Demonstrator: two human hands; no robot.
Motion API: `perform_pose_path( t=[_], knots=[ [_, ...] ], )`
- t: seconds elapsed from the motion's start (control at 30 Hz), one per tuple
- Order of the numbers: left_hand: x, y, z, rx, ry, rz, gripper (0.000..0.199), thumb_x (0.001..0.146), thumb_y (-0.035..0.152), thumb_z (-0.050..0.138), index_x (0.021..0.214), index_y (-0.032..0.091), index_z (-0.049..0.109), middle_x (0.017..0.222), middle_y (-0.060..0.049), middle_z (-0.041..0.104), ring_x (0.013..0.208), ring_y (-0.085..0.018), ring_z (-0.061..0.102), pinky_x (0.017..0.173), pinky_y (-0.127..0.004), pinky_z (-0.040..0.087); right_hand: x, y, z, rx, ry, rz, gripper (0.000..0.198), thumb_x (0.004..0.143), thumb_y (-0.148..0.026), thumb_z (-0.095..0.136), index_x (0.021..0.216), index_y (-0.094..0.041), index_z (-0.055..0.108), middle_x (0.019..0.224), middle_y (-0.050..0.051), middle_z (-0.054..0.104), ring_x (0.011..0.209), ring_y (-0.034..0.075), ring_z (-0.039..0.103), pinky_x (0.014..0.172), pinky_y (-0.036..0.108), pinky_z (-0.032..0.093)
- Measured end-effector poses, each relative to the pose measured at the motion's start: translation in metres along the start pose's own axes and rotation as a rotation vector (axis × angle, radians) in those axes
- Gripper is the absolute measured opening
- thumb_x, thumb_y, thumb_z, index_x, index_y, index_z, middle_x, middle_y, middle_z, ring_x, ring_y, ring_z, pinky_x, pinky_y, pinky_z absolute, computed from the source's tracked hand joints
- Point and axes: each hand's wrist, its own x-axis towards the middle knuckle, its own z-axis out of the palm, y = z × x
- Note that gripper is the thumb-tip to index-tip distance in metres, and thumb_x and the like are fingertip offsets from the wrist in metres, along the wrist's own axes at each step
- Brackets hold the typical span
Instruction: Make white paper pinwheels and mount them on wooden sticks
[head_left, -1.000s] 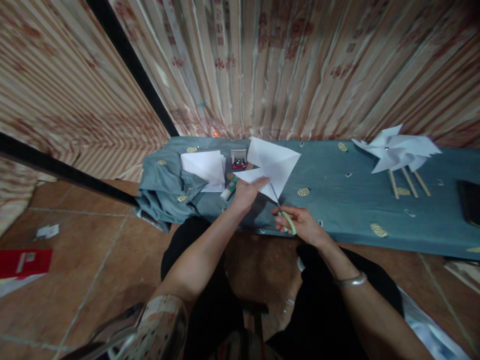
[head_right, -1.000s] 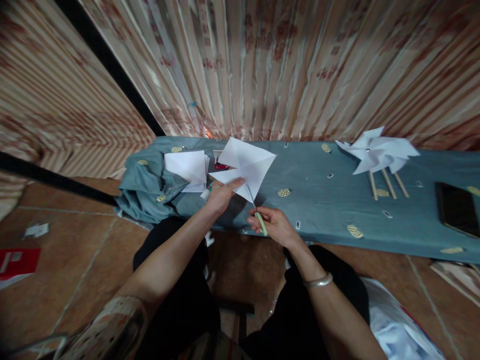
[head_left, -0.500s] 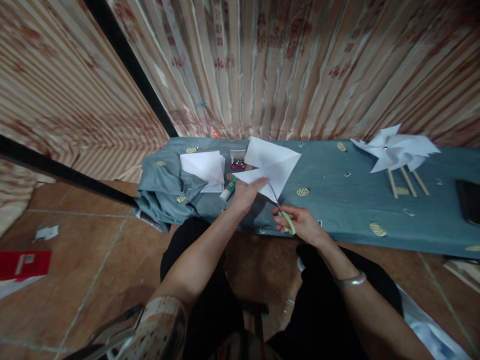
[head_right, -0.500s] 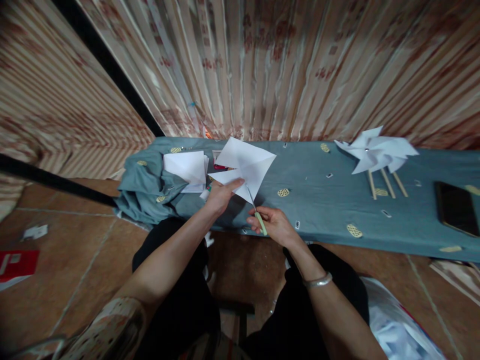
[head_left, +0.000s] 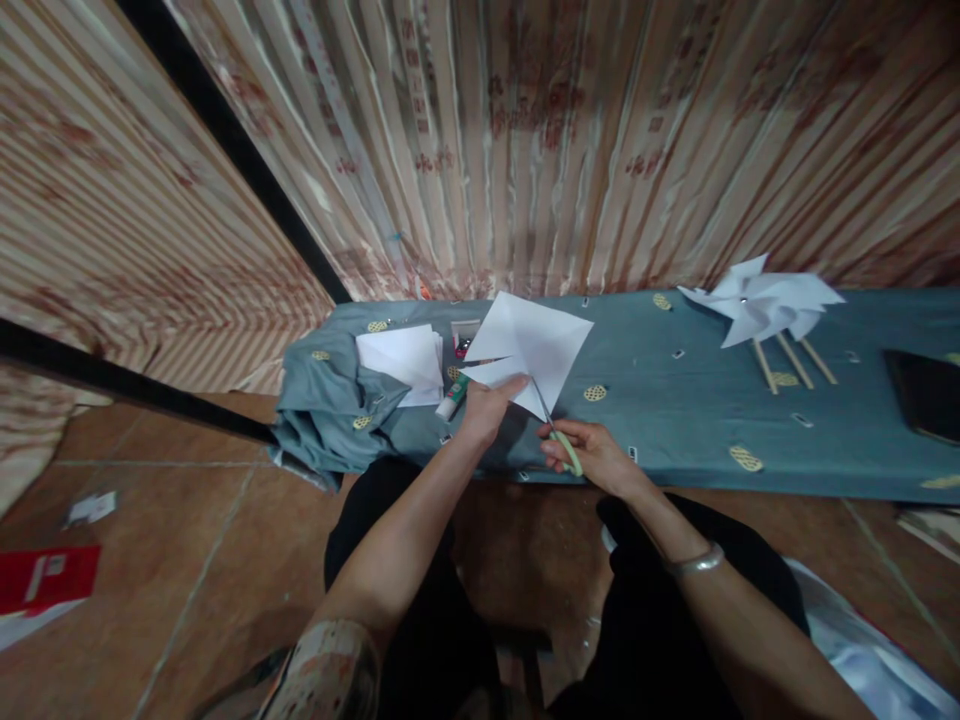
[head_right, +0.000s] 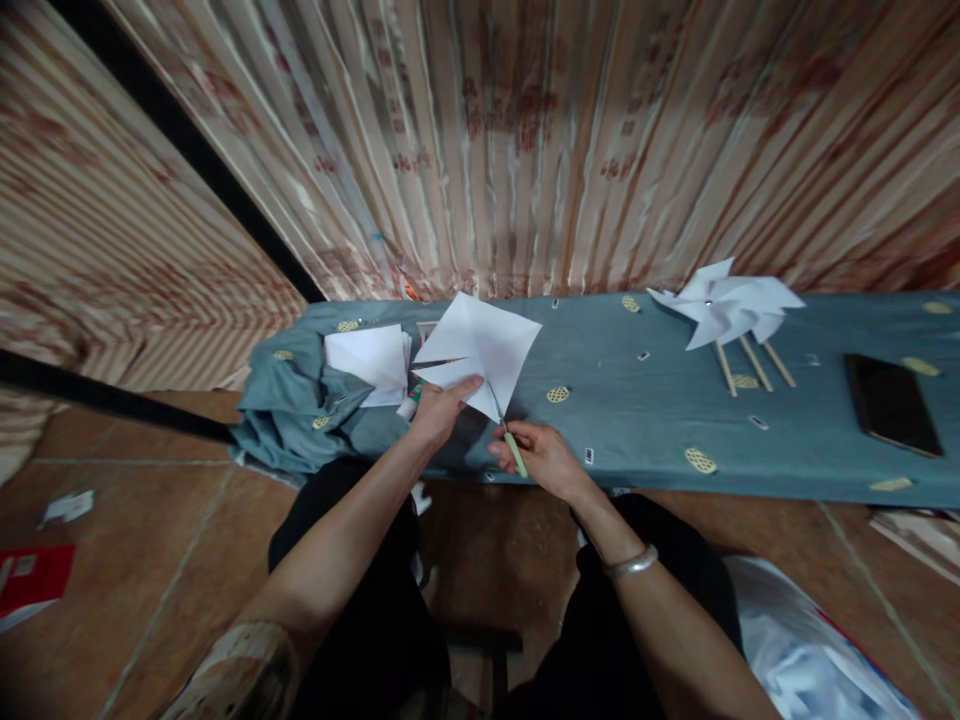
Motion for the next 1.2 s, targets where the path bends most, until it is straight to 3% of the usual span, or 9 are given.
perform_pose_path(
  t=[0.37, 0.87, 1.2],
  knots=[
    [0.0009, -0.0008, -0.0011, -0.004, 0.01, -0.004, 0.045, 0.049, 0.024, 0.086, 0.09, 0.016, 0.071, 0.088, -0.005, 0.075, 0.079, -0.02, 0.067, 0.079, -0.034, 0.053, -0.0006, -0.0049, 0.0029, 0.005, 0.033, 0.014, 0.051, 0.05, -0.053, 0.086, 0.083, -0.017, 0.07, 0.055, -0.003, 0.064, 0.047, 0.009, 0.056, 0.049, 0.023, 0.046],
    [-0.0005, -0.0047, -0.0008, -0.002, -0.048, 0.003, 0.042, 0.05, 0.024, 0.086, 0.088, 0.016, 0.07, 0.086, -0.004, 0.073, 0.083, -0.02, 0.068, 0.084, -0.035, 0.051, 0.0032, -0.0009, 0.0011, 0.045, 0.034, 0.007, 0.047, 0.05, -0.05, 0.087, 0.079, -0.016, 0.071, 0.057, -0.002, 0.063, 0.05, 0.01, 0.057, 0.05, 0.024, 0.048],
    [0.0005, -0.0058, -0.0013, -0.016, -0.055, -0.001, 0.046, 0.05, 0.024, 0.086, 0.092, 0.017, 0.07, 0.085, -0.004, 0.073, 0.077, -0.018, 0.066, 0.079, -0.033, 0.05, 0.002, -0.0024, 0.0025, 0.082, 0.071, 0.027, 0.051, 0.045, -0.049, 0.089, 0.08, -0.017, 0.07, 0.054, -0.003, 0.063, 0.047, 0.009, 0.056, 0.048, 0.024, 0.047]
  ],
)
